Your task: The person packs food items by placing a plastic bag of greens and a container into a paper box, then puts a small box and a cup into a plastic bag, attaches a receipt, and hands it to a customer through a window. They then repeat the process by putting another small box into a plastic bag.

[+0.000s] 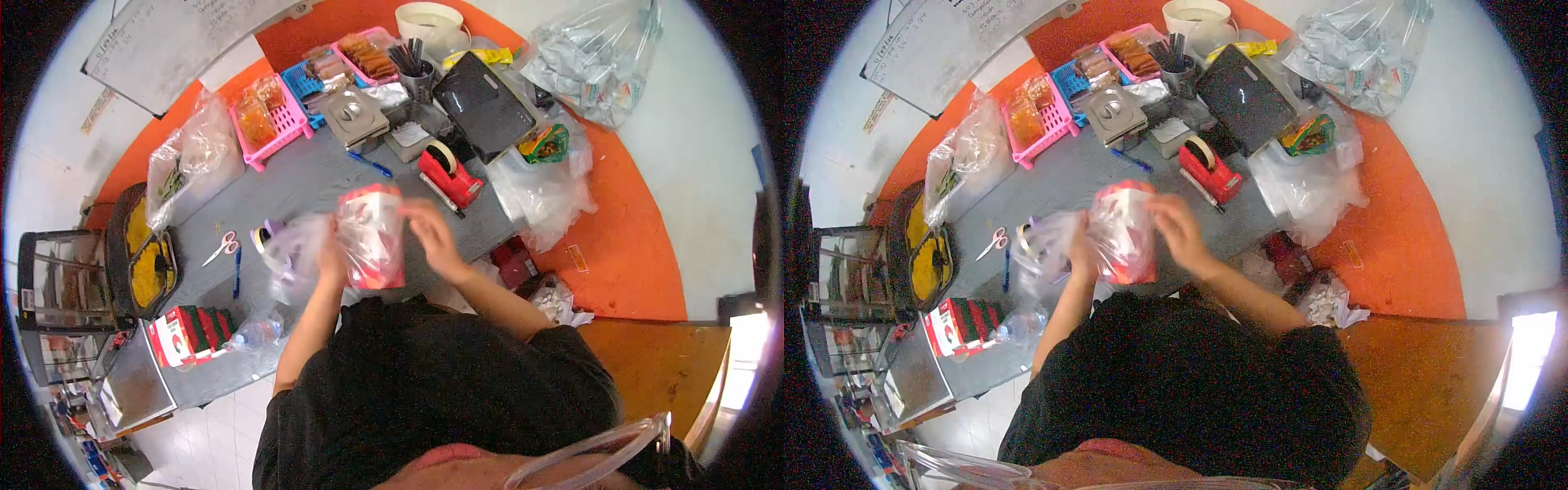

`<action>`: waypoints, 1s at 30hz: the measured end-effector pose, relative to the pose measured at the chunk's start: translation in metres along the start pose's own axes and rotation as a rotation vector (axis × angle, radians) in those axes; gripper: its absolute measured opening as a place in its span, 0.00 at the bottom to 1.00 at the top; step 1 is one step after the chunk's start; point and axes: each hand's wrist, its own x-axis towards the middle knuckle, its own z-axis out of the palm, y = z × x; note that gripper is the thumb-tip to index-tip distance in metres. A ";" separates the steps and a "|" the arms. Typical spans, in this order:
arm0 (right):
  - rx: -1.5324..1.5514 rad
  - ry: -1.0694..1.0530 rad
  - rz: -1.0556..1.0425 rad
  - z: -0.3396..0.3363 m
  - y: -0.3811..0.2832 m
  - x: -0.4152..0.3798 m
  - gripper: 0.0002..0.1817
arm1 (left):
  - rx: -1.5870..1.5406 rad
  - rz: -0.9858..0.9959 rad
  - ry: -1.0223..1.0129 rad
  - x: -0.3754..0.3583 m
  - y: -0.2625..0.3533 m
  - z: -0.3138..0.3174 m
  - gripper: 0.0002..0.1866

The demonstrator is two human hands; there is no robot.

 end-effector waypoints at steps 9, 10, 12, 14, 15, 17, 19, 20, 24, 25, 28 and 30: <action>0.922 -0.532 0.806 0.026 0.012 -0.008 0.26 | 0.503 0.348 -0.046 -0.051 0.081 0.009 0.10; 0.705 -0.692 0.994 0.029 0.001 -0.008 0.26 | 0.836 0.610 -0.148 -0.053 0.087 -0.003 0.10; 0.601 -0.574 0.465 0.048 -0.092 0.006 0.25 | 0.736 0.260 0.056 -0.062 0.109 -0.013 0.08; 0.888 -0.723 0.979 0.025 -0.015 -0.019 0.24 | 1.217 0.887 -0.065 -0.093 0.158 -0.018 0.08; 1.169 -0.849 0.857 0.034 -0.027 -0.011 0.24 | 1.271 0.940 0.003 -0.101 0.165 -0.032 0.09; 1.450 -0.989 0.732 0.061 -0.061 0.019 0.24 | 1.300 1.108 0.057 -0.124 0.183 -0.056 0.08; 1.824 -1.147 0.575 0.106 -0.094 0.046 0.23 | 1.215 1.246 0.078 -0.149 0.189 -0.083 0.07; 1.720 -1.005 0.630 0.123 -0.117 0.053 0.23 | 1.111 1.205 0.082 -0.167 0.187 -0.098 0.07; 1.283 -1.021 0.526 0.203 -0.125 0.075 0.16 | 0.837 0.669 0.581 -0.245 0.137 -0.179 0.04; 0.861 -1.047 0.424 0.227 -0.117 0.073 0.15 | 0.741 0.652 0.674 -0.263 0.135 -0.188 0.05; 0.216 -1.147 0.001 0.271 -0.080 0.063 0.15 | 0.436 0.598 0.942 -0.307 0.132 -0.210 0.08; -0.017 -1.226 -0.321 0.287 -0.067 0.055 0.15 | 0.213 0.561 1.110 -0.327 0.133 -0.217 0.10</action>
